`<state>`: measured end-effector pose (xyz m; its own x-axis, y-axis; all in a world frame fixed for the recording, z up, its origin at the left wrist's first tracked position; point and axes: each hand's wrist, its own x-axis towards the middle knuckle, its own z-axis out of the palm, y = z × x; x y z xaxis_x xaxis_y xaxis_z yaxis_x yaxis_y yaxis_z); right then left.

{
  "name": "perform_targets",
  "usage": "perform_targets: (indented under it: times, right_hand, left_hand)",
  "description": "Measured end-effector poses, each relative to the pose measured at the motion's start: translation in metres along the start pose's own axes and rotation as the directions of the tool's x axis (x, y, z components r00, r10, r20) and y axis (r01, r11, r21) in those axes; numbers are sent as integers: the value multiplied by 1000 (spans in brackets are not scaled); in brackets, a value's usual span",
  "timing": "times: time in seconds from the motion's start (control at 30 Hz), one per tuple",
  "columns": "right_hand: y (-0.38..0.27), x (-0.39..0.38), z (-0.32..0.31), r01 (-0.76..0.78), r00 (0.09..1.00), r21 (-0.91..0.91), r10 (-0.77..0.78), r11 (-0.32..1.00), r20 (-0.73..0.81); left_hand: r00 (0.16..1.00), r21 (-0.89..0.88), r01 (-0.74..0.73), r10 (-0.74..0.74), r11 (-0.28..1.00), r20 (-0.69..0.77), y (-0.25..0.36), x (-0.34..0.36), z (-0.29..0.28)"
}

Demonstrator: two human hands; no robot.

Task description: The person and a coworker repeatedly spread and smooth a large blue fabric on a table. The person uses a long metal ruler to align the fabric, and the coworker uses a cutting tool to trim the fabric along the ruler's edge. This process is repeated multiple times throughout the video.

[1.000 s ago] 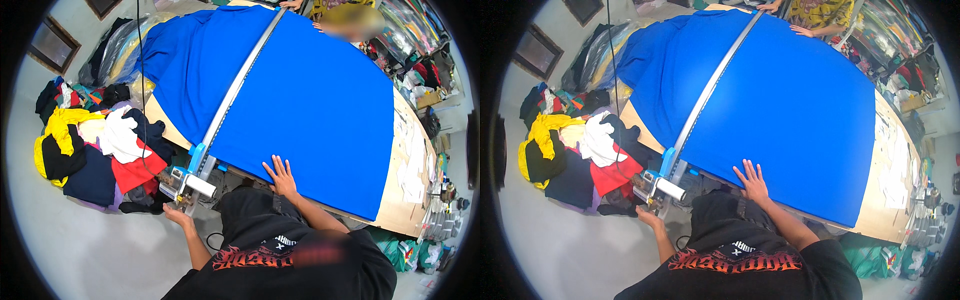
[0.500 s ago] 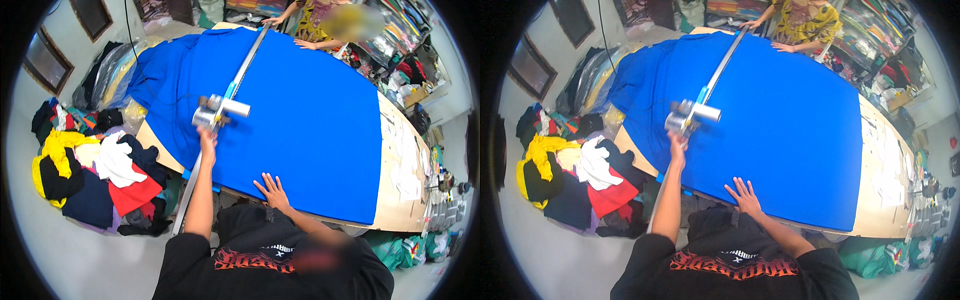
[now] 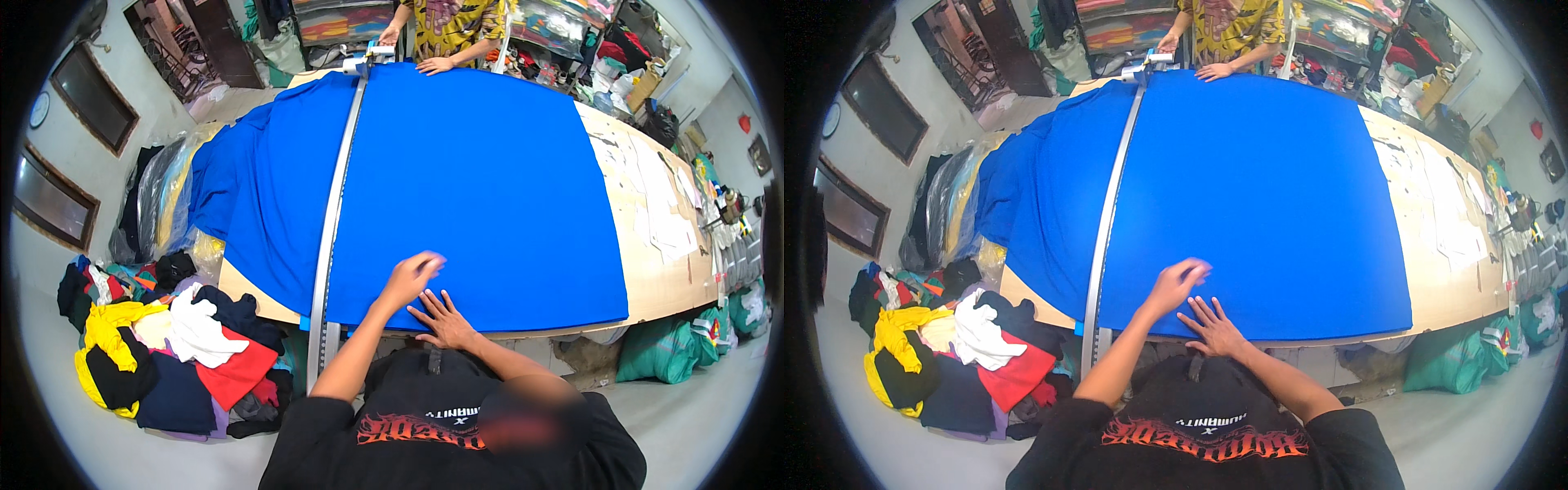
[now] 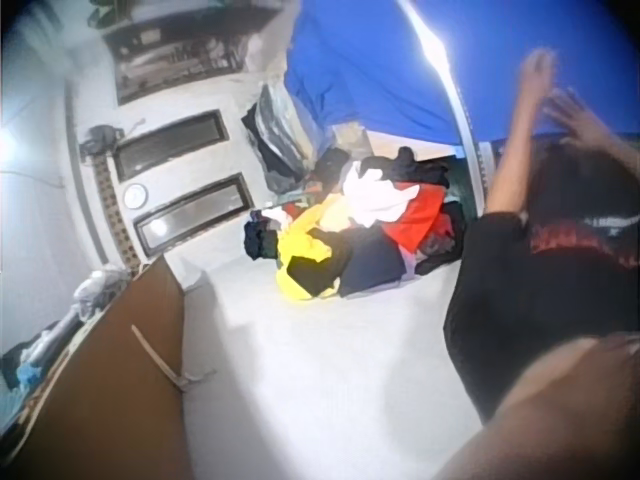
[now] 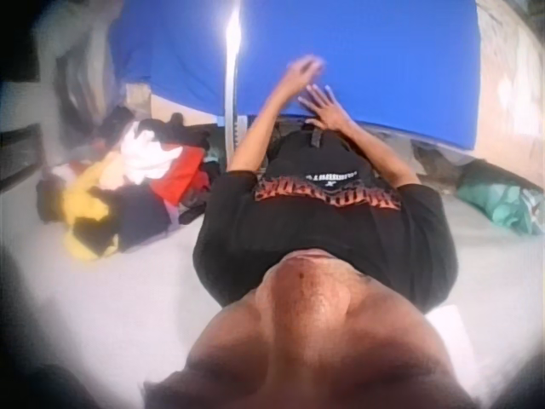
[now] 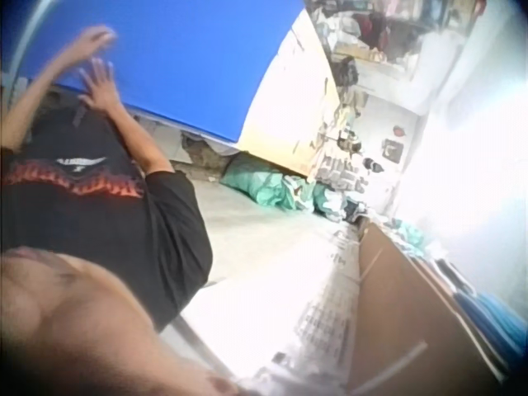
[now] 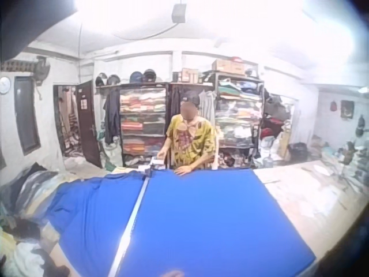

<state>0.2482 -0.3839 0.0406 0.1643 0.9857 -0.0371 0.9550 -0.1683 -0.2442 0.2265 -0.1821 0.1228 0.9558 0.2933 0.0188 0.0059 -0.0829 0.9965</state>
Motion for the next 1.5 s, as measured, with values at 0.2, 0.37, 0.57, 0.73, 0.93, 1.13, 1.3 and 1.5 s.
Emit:
perform_targets:
  times: [0.2, 0.37, 0.57, 0.73, 0.93, 1.13, 1.3, 1.5]
  right_hand:
    - [-7, 39, 7, -57, 981, 157, 85, 986, -175]
    - [-23, 116, 23, -182, 944, 122, 209, 976, -256]
    - [-79, 181, 50, -190, 953, 97, 208, 977, -222]
    - [-116, 194, 45, -234, 971, -107, 228, 966, -73]
    - [-85, 221, 51, 337, 891, 196, -379, 921, 250]
    - [-53, 247, 37, -212, 858, 201, 280, 957, -431]
    - [-19, 308, 44, -405, 886, 24, 398, 914, -239]
    - [-18, 291, 42, -153, 959, 11, 151, 988, -242]
  left_hand:
    - [618, 500, 365, 197, 785, -761, -100, -226, -112]
    - [397, 240, 730, -111, 639, -911, -129, -377, -125]
    - [380, 204, 818, -238, 538, -894, -122, -394, -104]
    - [237, 79, 849, -243, 523, -941, -106, -397, -99]
    - [151, 3, 890, -290, 455, -945, -49, -384, -96]
    - [80, -19, 878, -185, 479, -979, -25, -379, -93]
    - [64, -65, 897, -274, 437, -960, -27, -380, -96]
    - [134, -43, 717, -197, 696, -971, -48, -379, -98]
